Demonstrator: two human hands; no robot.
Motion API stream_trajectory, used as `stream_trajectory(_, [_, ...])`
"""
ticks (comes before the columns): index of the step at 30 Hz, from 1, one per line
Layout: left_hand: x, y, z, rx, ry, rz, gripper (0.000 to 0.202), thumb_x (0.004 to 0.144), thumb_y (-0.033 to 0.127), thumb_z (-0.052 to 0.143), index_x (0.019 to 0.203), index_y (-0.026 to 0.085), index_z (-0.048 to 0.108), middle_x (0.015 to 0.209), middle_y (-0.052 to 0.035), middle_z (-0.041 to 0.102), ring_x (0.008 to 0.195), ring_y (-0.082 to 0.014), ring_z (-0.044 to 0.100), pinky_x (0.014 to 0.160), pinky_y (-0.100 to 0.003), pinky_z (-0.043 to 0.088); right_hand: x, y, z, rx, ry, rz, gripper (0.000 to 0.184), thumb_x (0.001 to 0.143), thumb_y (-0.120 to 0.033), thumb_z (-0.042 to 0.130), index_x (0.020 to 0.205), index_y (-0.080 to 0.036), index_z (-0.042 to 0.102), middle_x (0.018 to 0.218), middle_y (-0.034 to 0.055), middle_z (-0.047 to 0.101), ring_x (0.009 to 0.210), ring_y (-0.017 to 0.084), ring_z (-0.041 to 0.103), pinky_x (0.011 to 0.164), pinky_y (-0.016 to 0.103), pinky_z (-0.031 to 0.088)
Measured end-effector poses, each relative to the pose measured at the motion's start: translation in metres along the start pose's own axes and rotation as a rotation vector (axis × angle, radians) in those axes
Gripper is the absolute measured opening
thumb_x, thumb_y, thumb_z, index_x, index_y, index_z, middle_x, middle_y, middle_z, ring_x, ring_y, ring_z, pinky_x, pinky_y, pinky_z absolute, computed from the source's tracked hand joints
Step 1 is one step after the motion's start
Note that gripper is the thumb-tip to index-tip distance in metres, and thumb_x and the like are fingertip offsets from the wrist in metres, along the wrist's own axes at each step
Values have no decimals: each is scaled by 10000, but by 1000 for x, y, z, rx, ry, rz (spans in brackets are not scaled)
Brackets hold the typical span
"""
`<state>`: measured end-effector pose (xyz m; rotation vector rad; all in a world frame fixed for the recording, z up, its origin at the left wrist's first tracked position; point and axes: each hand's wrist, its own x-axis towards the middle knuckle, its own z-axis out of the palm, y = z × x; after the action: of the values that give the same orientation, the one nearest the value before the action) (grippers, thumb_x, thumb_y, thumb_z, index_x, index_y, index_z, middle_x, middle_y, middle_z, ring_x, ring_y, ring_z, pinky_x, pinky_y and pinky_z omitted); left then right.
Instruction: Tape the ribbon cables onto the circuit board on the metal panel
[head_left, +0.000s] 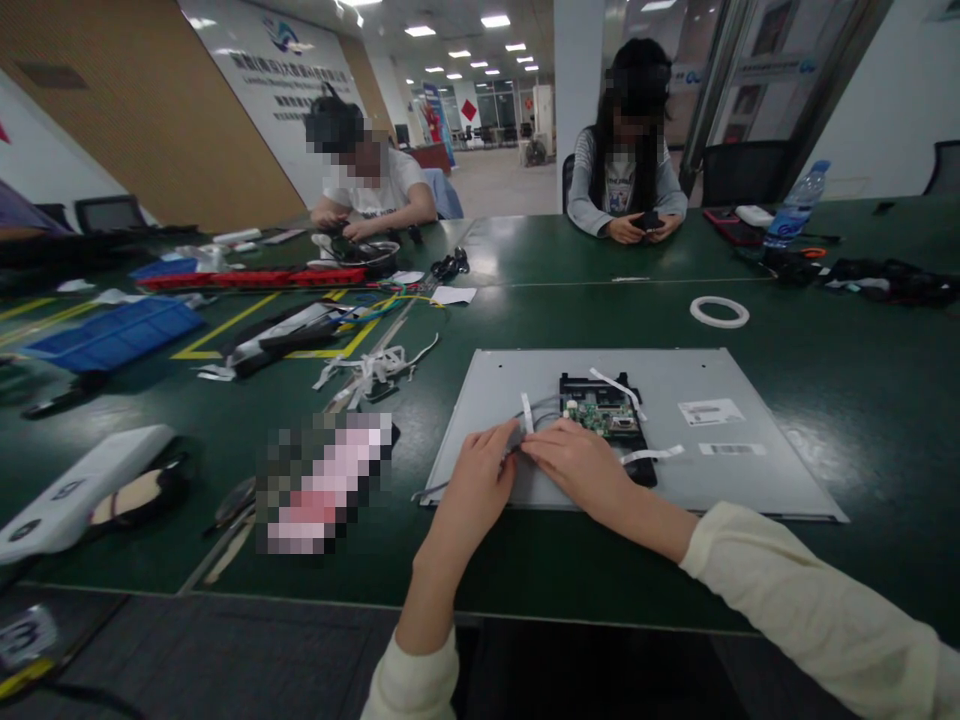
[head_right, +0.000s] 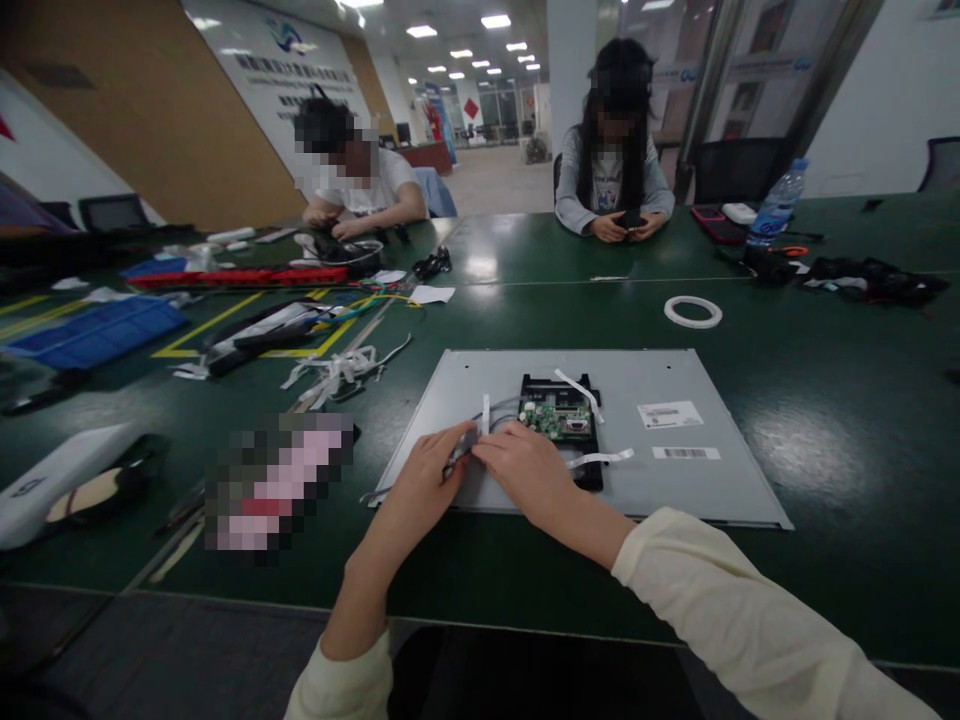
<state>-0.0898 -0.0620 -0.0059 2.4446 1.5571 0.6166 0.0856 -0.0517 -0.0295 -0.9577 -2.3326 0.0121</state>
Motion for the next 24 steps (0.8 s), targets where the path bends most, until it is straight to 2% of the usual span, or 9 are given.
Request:
stream_trajectory(8, [-4,-3,5,17,40,-21,378,865,139,473,1241,141,504,1190,-108,611,1081,-247,536,955,-444,441,-2,1,6,-59,-8,-22,180,890,-177,532,998,-167,676,1048,48,689,1088,204,560,914,343,469])
stream_trajectory(13, [-6,-7,9,49,43,-29,393,877,169,473,1269,164,490,1193,-102,616,1203,-257,484,995,-477,413,-3,2,8,-30,-23,-69,205,897,-129,498,1021,-123,661,1073,91,686,1022,179,616,1037,380,384])
stream_trajectory(18, [-6,-11,11,4,35,10,427,855,130,479,1282,144,484,1263,-122,574,1224,-231,489,1040,-439,398,-7,-9,-2,-16,-88,-93,285,901,-112,442,1133,-92,606,1123,139,658,1045,187,610,1054,377,360])
stream_trajectory(24, [-11,-6,9,41,21,0,465,828,90,461,1290,143,474,1291,-111,559,1256,-237,459,1054,-437,376,-9,-24,-19,-18,-157,-128,283,912,-213,448,1134,-88,570,1094,139,649,1007,205,601,1017,376,387])
